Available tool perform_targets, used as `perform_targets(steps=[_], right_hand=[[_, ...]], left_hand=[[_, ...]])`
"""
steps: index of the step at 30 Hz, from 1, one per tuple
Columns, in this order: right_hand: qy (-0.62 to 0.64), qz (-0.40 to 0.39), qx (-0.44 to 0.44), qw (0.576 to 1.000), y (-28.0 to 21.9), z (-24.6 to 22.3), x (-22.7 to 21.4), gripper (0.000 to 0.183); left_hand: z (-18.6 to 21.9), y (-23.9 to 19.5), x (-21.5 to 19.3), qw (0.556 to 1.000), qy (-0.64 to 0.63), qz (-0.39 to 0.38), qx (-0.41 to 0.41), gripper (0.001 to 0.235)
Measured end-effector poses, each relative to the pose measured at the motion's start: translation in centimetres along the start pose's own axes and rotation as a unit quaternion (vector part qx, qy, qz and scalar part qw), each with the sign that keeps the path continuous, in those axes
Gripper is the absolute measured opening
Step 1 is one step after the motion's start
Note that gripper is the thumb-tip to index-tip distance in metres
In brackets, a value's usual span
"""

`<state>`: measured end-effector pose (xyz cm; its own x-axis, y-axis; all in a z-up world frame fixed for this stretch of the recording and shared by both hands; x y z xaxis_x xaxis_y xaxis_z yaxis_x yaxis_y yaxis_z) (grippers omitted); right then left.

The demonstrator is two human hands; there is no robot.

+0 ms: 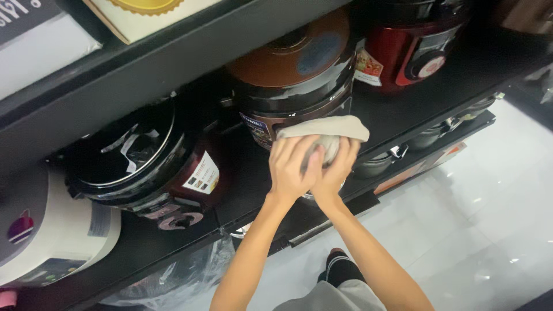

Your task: The person wipes several rice cookers, an electric griddle, and a pot lid with a cloth.

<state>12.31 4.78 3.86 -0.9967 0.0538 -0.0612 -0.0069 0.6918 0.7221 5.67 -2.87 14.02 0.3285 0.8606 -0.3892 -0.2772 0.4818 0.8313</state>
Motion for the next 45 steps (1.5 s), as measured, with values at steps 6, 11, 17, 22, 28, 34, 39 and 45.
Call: perform_targets(steps=[6,11,17,22,28,34,39,45], right_hand=[[-0.044,-0.018,-0.072,0.996,0.4,0.1,0.1,0.064],[-0.004,0.005,-0.024,1.000,2.1,0.9,0.7,0.050],[0.013,-0.045,0.026,0.999,1.1,0.1,0.2,0.049],[-0.081,-0.168,-0.216,0.958,1.1,3.2,-1.0,0.056],[-0.036,-0.173,-0.223,0.959,1.8,6.4,-0.1,0.050],[0.070,-0.110,-0.133,0.982,7.4,11.0,2.9,0.061],[0.312,-0.113,0.194,0.923,3.2,15.6,4.3,0.069],[0.187,-0.172,0.021,0.967,2.2,8.5,0.7,0.050]], left_hand=[[0.1,1.4,0.7,0.988,-0.147,-0.038,-0.024,0.023],[-0.9,1.4,-0.2,0.995,-0.082,0.048,-0.018,0.011],[-1.5,1.2,-0.8,0.994,-0.042,0.096,-0.022,0.011],[-1.6,1.5,-0.5,0.994,-0.009,0.110,-0.012,0.012],[-1.4,1.0,-0.5,0.989,-0.026,0.135,-0.051,0.014],[-1.1,1.2,-1.1,0.987,-0.040,0.141,-0.066,0.020],[-2.3,0.1,-0.7,0.984,-0.041,0.136,-0.105,0.027],[-2.2,-0.4,-0.2,0.981,0.023,0.165,-0.101,0.032]])
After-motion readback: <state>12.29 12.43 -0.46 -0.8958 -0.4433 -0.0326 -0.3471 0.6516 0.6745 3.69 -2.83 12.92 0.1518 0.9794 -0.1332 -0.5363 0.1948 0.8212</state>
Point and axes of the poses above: each hand's wrist, its own y-axis towards the middle knuckle, its own x-axis out of the palm, z = x × y, the point moved 4 cm from there along y, towards the middle knuckle, and after that the axes turned 4 degrees about -x, right-handed, at the moved point
